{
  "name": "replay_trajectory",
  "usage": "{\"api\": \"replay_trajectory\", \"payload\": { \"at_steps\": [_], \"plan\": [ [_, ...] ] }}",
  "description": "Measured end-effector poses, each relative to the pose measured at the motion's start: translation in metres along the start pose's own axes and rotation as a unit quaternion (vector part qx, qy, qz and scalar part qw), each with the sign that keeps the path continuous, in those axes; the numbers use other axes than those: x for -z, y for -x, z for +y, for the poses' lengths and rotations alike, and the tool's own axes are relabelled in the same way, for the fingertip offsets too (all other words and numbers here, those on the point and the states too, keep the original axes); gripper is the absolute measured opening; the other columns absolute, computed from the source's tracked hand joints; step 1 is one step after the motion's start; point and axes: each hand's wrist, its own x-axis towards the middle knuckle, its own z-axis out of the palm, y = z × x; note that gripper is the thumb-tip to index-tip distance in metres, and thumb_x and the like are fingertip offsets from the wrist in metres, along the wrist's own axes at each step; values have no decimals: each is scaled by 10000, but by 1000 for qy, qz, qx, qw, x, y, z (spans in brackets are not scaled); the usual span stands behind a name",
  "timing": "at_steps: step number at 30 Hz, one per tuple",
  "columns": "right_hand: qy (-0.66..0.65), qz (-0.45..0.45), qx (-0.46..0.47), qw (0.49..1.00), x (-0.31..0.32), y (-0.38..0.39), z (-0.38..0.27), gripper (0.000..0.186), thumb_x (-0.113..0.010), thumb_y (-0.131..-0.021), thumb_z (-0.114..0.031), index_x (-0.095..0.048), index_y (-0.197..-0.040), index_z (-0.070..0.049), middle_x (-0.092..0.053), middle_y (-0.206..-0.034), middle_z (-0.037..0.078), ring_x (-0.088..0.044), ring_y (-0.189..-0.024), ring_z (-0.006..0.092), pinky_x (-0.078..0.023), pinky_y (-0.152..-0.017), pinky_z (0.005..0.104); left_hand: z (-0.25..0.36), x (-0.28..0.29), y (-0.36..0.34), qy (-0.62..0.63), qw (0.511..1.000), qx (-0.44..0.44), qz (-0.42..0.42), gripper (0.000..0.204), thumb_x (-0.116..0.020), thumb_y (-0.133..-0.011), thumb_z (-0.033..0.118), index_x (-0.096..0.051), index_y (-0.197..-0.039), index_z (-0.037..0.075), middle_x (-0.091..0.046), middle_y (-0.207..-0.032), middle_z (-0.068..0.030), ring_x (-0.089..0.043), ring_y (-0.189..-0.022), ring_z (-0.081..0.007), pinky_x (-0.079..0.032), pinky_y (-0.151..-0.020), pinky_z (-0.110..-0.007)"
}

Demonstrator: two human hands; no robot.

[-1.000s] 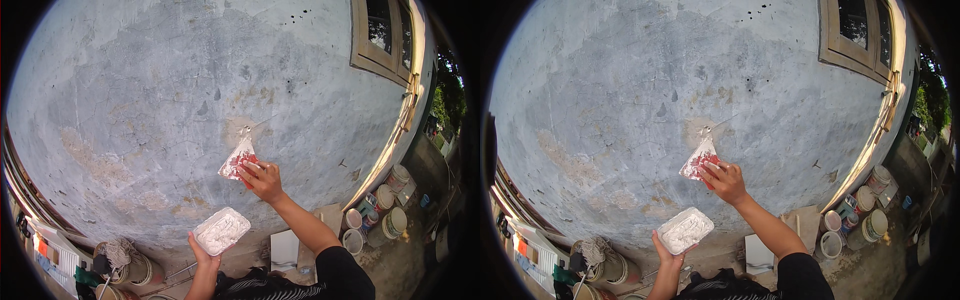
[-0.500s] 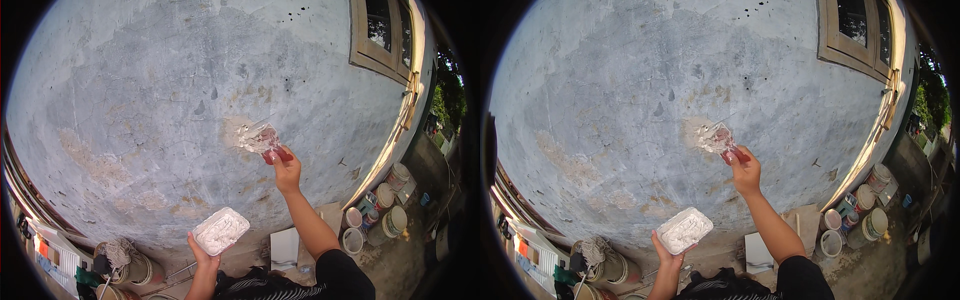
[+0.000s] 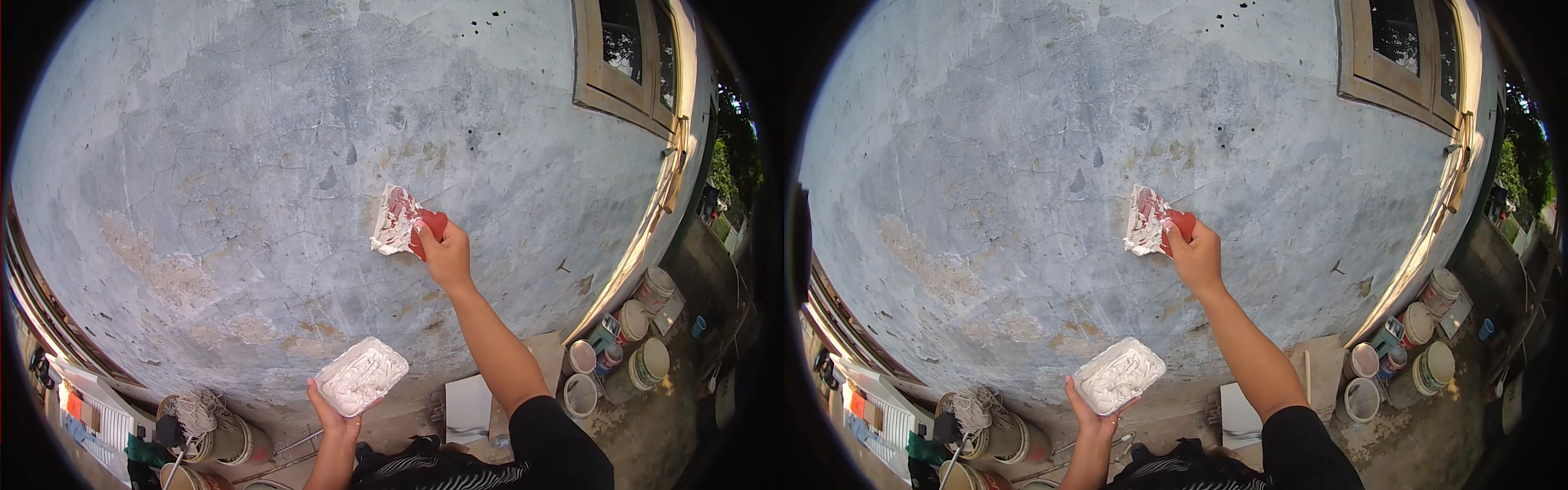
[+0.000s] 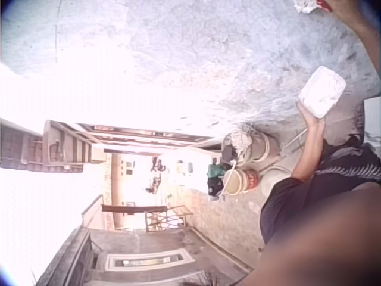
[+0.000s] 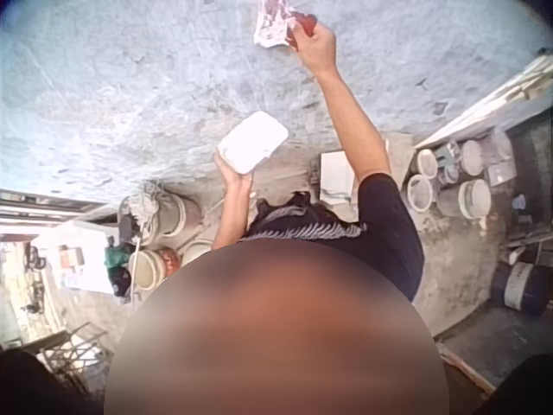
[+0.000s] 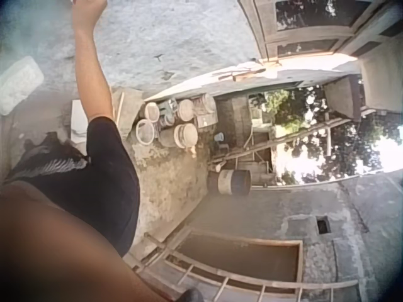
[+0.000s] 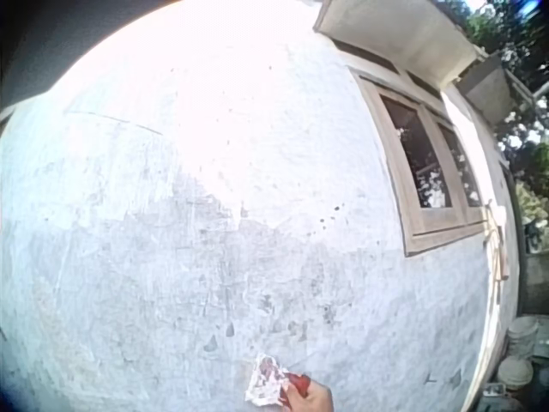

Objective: Applying putty or plaster to a damaged exterior wall using a putty knife.

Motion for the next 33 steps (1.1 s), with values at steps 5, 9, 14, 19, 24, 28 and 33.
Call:
{"api": "replay_trajectory", "payload": {
  "at_steps": [5,9,14,19,24,28,33],
  "plan": [
    [19,35,30,999,1,-4,6,136,-665,-974,-90,-728,-1012,25,-720,-839,19,-611,-744,52,-505,-663,248,1,-6,-6,1,1000,-1,-12,953,-256,-913,807,-350,-1558,112,-495,-1517,-183,-541,-1313,-474,-478,-906,-744],
    [39,72,35,996,12,-6,5,146,-664,-953,-102,-728,-994,23,-726,-773,52,-602,-689,65,-487,-621,275,3,-7,-5,-8,1000,-3,-15,958,-255,-908,811,-353,-1558,115,-495,-1517,-182,-542,-1312,-473,-474,-909,-744],
    [66,88,34,993,31,-8,10,144,-670,-946,-103,-731,-998,16,-727,-768,60,-612,-686,73,-490,-621,282,4,-8,-4,-12,1000,3,-25,957,-258,-905,813,-358,-1556,118,-495,-1517,-181,-541,-1312,-472,-479,-897,-743],
    [98,114,42,988,50,-9,16,136,-674,-939,-98,-731,-993,12,-732,-774,71,-629,-693,85,-497,-628,290,4,-11,-2,-17,1000,2,-15,957,-261,-904,817,-359,-1555,122,-498,-1517,-175,-542,-1312,-468,-486,-889,-735],
    [115,140,20,983,80,-3,12,142,-664,-950,-87,-730,-1010,24,-745,-849,47,-649,-747,81,-514,-656,274,3,-10,-1,0,999,6,-34,917,-279,-931,786,-378,-1537,105,-503,-1507,-173,-549,-1304,-452,-494,-886,-737],
    [-24,104,-49,993,94,17,1,145,-642,-987,-79,-707,-1066,24,-742,-930,55,-663,-791,80,-527,-682,250,0,-14,1,21,999,3,-41,863,-309,-972,729,-404,-1509,61,-511,-1492,-180,-552,-1305,-422,-506,-943,-690],
    [-124,69,-111,984,90,65,-16,167,-669,-986,-100,-691,-1091,28,-737,-960,67,-675,-818,94,-545,-730,257,-6,-18,-3,24,998,11,-50,857,-316,-984,707,-411,-1499,30,-515,-1483,-192,-557,-1302,-409,-508,-992,-630]
  ]
}}
